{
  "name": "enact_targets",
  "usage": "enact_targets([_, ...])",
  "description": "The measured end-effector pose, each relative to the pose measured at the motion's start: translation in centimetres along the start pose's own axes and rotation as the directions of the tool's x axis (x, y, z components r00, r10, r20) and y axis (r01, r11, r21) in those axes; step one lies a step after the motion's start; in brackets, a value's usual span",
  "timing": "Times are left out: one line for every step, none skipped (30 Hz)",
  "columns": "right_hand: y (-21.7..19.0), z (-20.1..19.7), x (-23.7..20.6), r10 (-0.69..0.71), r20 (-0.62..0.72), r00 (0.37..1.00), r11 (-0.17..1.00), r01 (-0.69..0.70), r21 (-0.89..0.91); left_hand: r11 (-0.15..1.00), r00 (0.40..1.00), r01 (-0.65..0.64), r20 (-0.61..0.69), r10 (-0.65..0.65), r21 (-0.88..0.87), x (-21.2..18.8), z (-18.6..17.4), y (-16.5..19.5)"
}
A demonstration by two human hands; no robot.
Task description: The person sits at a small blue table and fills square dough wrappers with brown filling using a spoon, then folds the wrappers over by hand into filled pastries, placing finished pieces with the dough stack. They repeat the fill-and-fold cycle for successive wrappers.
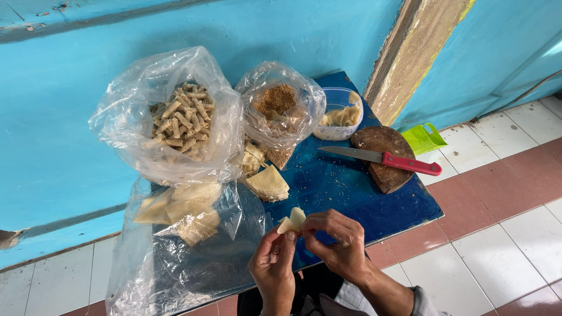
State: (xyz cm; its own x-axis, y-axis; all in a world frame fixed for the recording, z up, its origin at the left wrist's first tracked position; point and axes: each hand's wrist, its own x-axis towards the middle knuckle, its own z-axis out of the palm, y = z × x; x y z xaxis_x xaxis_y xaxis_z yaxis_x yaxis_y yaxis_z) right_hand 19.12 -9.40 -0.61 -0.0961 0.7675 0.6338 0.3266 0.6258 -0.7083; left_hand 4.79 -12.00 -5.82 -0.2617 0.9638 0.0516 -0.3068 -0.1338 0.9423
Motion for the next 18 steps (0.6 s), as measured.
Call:
enact_targets([0.2,0.2,0.0,0.021,-0.016,1.000,0.999,-0.021,0.033,1.000,1.000,0.022,-0.004,-0.022,-0.018,0.0,0.0,0.2])
enact_targets([0.5,0.4,0.0,0.042,-0.030,0.999,0.997,-0.040,0.068,0.998,0.999,0.044,-0.009,-0.044,-0.036,0.0,0.1,0.3])
enact_targets([0.6,0.6,-0.1,0.066,-0.041,0.997,0.993,-0.062,0.104,0.997,0.998,0.054,-0.011,-0.054,-0.046,0.0,0.1,0.5])
enact_targets([0.6,0.5,-0.1,0.084,-0.023,0.996,0.990,-0.080,0.117,0.997,0.998,0.060,-0.013,-0.061,-0.058,0.1,0.2,0.7])
enact_targets([0.6,0.3,-0.2,0.100,-0.005,0.995,0.987,-0.099,0.129,0.995,0.998,0.066,-0.014,-0.067,-0.069,0.1,0.2,0.9])
enact_targets([0.5,0.1,-0.2,0.119,0.013,0.993,0.983,-0.119,0.141,0.996,0.997,0.070,-0.026,-0.072,-0.063,0.2,0.1,1.2])
enact_targets([0.4,-0.2,-0.2,0.120,0.053,0.991,0.986,-0.125,0.108,0.996,0.996,0.073,-0.037,-0.075,-0.058,0.3,0.0,1.4])
enact_targets([0.2,-0.5,-0.1,0.122,0.092,0.988,0.989,-0.129,0.075,0.996,0.996,0.076,-0.047,-0.078,-0.052,0.4,-0.2,1.7])
enact_targets([0.1,-0.8,0.0,0.128,0.130,0.983,0.990,-0.134,0.041,0.997,0.997,0.074,-0.034,-0.075,-0.031,0.4,-0.3,1.9])
enact_targets([-0.1,-1.0,0.2,0.065,0.136,0.989,0.998,-0.062,-0.028,0.997,0.997,0.071,-0.024,-0.071,-0.012,0.3,-0.4,2.1])
enact_targets([-0.3,-1.1,0.4,0.001,0.145,0.989,0.995,0.013,-0.097,0.998,0.998,0.066,-0.012,-0.066,0.007,0.4,-0.4,2.3])
enact_targets([-0.5,-1.2,0.5,-0.059,0.156,0.986,0.982,0.085,-0.167,0.999,0.999,0.044,-0.004,-0.044,0.020,0.4,-0.4,2.5])
enact_targets([-0.7,-1.3,0.7,-0.113,0.144,0.983,0.970,0.141,-0.201,0.999,1.000,0.022,0.004,-0.022,0.032,0.5,-0.4,2.6])
enact_targets([-0.9,-1.3,0.8,-0.169,0.135,0.976,0.952,0.197,-0.234,0.999,1.000,-0.002,0.011,0.001,0.044,0.6,-0.3,2.7])
enact_targets([-1.1,-1.3,1.0,-0.224,0.129,0.966,0.931,0.251,-0.266,0.996,0.999,-0.025,0.025,0.023,0.082,0.5,-0.2,2.9])
enact_targets([-1.3,-1.4,1.1,-0.254,0.142,0.957,0.917,0.285,-0.281,0.992,0.998,-0.050,0.038,0.045,0.119,0.5,-0.2,3.1])
enact_targets([-1.4,-1.4,1.2,-0.283,0.155,0.947,0.901,0.317,-0.295,0.985,0.996,-0.075,0.052,0.068,0.155,0.5,-0.1,3.3])
enact_targets([-1.6,-1.4,1.2,-0.309,0.168,0.936,0.885,0.348,-0.310,0.980,0.997,-0.070,0.045,0.063,0.184,0.4,-0.1,3.5])
